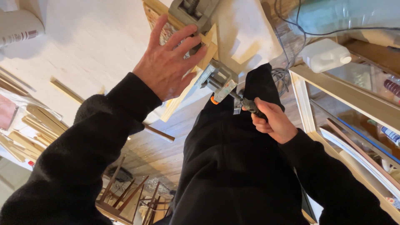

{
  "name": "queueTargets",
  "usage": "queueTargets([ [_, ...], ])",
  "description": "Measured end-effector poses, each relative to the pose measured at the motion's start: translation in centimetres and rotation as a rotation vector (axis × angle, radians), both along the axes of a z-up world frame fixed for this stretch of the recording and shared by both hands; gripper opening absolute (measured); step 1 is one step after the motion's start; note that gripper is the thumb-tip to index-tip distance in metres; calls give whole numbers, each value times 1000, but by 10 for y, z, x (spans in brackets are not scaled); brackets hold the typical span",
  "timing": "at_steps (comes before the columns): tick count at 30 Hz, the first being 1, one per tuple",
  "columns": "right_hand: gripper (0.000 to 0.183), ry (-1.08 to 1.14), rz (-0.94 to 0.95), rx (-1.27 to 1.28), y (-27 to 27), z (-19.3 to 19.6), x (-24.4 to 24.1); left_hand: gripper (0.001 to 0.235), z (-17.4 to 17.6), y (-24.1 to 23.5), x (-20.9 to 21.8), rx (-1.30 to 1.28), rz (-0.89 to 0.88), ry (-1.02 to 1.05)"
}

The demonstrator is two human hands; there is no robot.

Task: The person assembles a wooden picture frame at a workbench. They fit mitered frame pieces together, apply wood glue to the joint of a frame section, tap a piece into place with a hammer, and secure a corner in a corner clamp, tightening the clamp by hand.

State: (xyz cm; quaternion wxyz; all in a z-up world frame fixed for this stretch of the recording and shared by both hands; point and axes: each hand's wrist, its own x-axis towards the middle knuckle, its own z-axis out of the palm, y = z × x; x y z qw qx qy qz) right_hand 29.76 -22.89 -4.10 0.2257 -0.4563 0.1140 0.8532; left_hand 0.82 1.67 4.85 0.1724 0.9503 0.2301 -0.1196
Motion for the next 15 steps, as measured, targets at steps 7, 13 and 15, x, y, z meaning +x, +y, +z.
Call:
queueTargets([
  [7,41,-350,253,357,4,11,-5,50,-7,-3,-8,-50,77,-99],
  [13,33,-672,552,615,20,38,-14,46,16,-45,-27,3,392,-372],
  [15,36,-896,710,773,30,55,-21,43,29,-73,-42,-67,752,-475],
])
